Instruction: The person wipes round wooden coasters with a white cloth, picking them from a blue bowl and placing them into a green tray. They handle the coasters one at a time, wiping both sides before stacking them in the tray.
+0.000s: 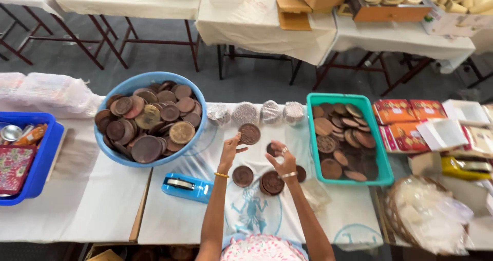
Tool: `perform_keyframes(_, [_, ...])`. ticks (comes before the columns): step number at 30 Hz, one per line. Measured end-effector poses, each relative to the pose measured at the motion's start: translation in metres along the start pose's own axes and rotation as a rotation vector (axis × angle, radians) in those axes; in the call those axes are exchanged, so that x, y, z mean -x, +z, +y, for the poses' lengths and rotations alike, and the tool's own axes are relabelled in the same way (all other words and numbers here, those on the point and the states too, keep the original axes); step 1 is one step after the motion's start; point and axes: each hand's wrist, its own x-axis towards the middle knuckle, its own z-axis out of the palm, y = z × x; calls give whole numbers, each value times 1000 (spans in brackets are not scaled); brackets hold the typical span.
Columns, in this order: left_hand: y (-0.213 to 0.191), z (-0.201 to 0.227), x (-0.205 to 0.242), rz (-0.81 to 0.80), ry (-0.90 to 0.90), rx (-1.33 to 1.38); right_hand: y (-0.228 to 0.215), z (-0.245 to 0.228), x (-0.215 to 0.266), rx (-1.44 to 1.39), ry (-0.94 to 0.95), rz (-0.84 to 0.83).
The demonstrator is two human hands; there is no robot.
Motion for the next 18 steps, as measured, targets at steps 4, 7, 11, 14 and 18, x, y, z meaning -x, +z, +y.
perform_keyframes(4, [17,-28,26,-147,-72,-116,-11,-24,-6,182,-200,-141])
perform_keyframes(7, [22,-55,37,-232,-125,-151,-16,1,4,248,-227,-199])
perform_keyframes(11, [23,-73,46,-296,-181,-195,-23,11,18,343,-6,-304])
perform_keyframes(14, [33,-54,62,-233,-164,-304,-30,64,34,438,45,-293])
perform_keyframes(18, [9,-82,63,-77,-95,-426,-36,118,58,494,-67,-283])
